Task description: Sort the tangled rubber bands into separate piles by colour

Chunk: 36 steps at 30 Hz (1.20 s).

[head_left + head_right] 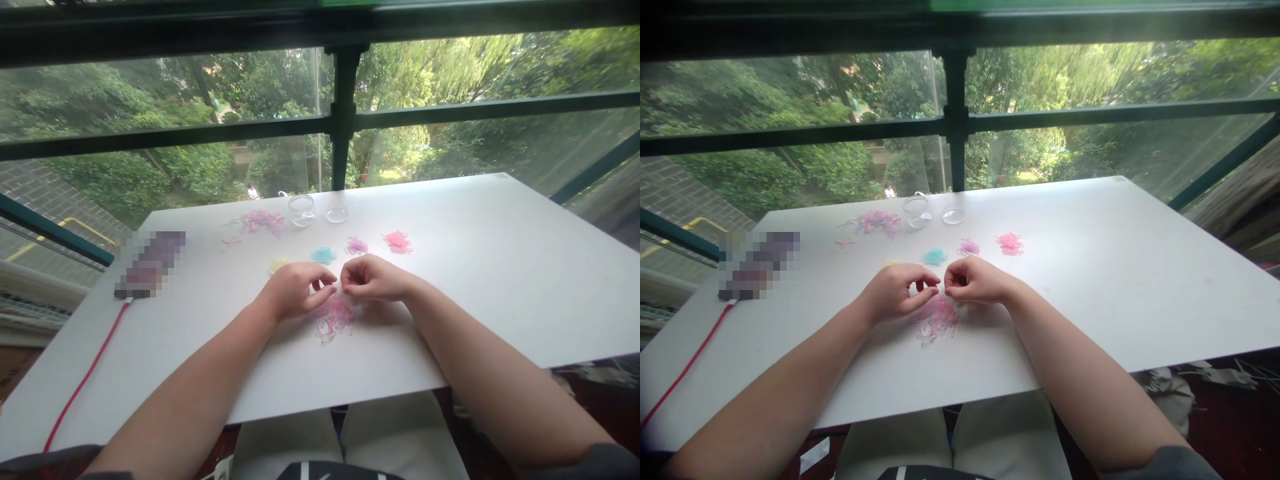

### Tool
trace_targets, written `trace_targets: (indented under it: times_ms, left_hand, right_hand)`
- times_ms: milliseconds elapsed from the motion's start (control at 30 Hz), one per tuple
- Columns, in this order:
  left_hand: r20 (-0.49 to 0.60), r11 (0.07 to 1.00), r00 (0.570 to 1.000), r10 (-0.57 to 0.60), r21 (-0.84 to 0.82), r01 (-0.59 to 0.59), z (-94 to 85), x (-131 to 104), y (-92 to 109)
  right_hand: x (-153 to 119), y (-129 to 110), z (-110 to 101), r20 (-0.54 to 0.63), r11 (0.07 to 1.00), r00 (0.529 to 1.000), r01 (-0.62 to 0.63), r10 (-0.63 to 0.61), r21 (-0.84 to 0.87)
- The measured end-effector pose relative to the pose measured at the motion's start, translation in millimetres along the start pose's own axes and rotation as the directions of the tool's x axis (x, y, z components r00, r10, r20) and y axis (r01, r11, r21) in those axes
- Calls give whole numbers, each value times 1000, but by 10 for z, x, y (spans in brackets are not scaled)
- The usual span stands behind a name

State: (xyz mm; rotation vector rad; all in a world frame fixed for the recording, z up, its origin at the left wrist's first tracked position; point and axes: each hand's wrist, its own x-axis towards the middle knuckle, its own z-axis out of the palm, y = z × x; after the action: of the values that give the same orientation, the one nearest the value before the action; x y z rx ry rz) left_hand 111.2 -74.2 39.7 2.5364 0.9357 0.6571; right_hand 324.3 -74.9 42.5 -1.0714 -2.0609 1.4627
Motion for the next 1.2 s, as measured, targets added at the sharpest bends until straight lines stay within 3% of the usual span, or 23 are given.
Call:
trace_targets:
  times_ms: [400,600,733,833,933,1000,1067,1200]
  left_hand:
    - [-124,999,991,42,13,-40,-41,7,17]
    - [-122,999,992,40,11,-38,-24,-3,3]
    - [-145,1000,989,8,7,-7,-16,-10,-11]
    - [-161,999,986,-36,10,38,-18,-11,-24]
    - [-163,998,985,-60,7,62,-19,-11,-36]
    - [-160,998,985,-64,3,65,-17,-12,-42]
    - [-153,998,986,-64,1,65,-14,-13,-46]
    - [-143,998,988,-65,11,68,-14,-15,-49]
  right_hand:
    - [17,54,-25,-116,998,991,65,-65,-8]
    - [25,62,-22,-133,994,986,101,-105,-41]
    - [17,70,-49,-204,989,971,102,-123,-109]
    - [11,107,-112,-372,963,923,-11,-93,-269]
    - [19,175,-196,-587,883,808,-236,-53,-405]
    - [31,221,-243,-663,831,748,-348,-32,-433]
    - [47,256,-269,-693,797,721,-408,-17,-445]
    - [77,279,-269,-696,757,718,-445,-17,-478]
